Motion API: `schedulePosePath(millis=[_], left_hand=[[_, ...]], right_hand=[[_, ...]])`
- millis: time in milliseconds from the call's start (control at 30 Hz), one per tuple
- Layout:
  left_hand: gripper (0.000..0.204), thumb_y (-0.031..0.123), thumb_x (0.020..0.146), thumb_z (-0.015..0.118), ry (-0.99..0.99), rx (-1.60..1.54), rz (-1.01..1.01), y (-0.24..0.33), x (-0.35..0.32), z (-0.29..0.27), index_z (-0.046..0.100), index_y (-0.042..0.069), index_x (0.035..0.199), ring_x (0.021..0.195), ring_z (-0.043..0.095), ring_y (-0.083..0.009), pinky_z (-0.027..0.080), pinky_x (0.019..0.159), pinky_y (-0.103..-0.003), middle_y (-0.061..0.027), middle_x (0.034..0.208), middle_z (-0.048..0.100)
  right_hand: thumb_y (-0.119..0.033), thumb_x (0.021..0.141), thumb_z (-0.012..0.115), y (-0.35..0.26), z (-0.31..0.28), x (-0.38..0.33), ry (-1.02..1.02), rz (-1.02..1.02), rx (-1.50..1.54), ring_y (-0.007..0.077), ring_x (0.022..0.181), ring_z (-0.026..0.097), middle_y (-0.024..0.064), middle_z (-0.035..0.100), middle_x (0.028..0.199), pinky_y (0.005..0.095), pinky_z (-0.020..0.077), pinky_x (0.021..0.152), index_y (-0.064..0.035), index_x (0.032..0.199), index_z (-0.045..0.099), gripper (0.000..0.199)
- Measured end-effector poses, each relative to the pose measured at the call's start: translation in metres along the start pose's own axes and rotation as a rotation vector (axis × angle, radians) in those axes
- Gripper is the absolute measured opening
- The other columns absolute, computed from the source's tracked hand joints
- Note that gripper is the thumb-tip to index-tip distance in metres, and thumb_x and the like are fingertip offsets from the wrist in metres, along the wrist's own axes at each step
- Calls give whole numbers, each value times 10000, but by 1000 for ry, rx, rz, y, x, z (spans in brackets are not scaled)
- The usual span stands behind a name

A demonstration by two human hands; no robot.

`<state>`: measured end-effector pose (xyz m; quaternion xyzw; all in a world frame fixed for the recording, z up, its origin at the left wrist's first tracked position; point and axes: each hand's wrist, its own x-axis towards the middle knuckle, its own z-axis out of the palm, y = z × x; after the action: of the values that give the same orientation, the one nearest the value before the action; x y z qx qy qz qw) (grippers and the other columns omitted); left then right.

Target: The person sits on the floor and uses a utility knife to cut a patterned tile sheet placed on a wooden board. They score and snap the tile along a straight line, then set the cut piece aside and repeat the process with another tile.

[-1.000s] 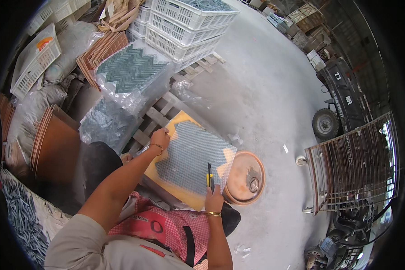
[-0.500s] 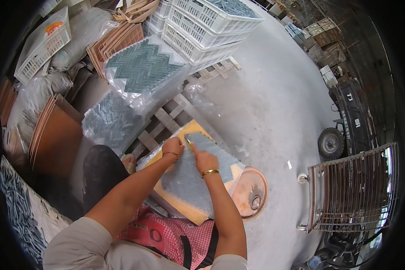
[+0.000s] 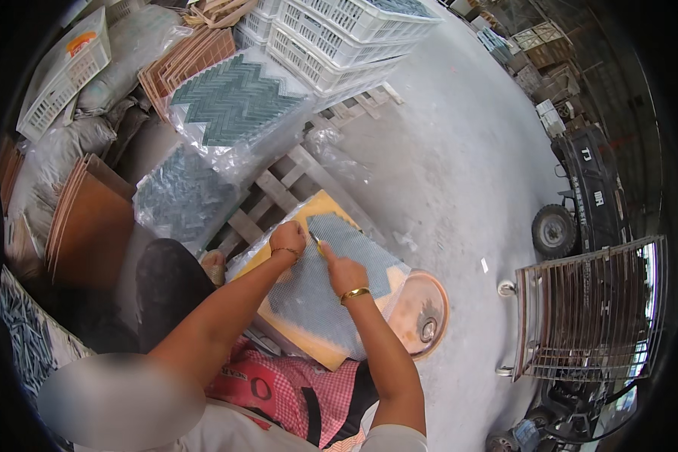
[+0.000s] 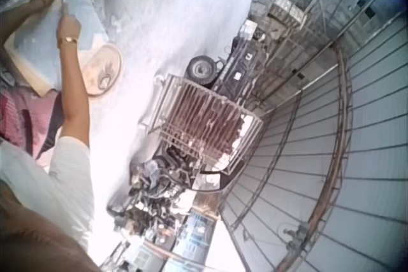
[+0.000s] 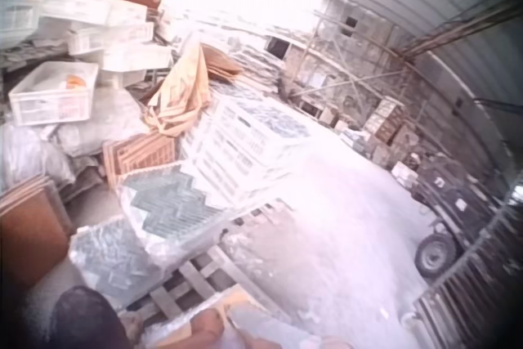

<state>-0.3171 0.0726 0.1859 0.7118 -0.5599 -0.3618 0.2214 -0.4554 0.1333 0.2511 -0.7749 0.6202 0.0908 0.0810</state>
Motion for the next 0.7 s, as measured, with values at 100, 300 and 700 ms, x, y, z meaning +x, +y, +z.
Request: schedulePosePath(millis=[100, 300, 700], left_hand=[[148, 158, 732, 531, -22, -17, 0, -4, 0, 0, 642, 66, 765, 822, 603, -339, 475, 711, -414, -167, 820, 629], [125, 167, 721, 546, -41, -27, 100, -10, 3, -4, 636, 88, 757, 801, 602, -323, 471, 696, -405, -149, 799, 630], [67, 153, 659, 615, -69, -111, 373, -24, 10, -4, 644, 98, 684, 632, 596, -265, 464, 590, -349, -90, 657, 612]], right_hand=[[-159, 822, 517, 0, 0, -5, 1, 28, 65, 327, 589, 581, 166, 593, 664, 438, 459, 514, -251, 1263, 423, 460], [-135, 836, 540, 4, 1, -17, 0, 132, 500, 219, 535, 585, 124, 602, 676, 351, 484, 518, -204, 1261, 467, 437], [-138, 837, 524, -18, 9, -23, 18, 292, 663, 234, 506, 594, 168, 607, 688, 351, 491, 556, -174, 1267, 459, 436]])
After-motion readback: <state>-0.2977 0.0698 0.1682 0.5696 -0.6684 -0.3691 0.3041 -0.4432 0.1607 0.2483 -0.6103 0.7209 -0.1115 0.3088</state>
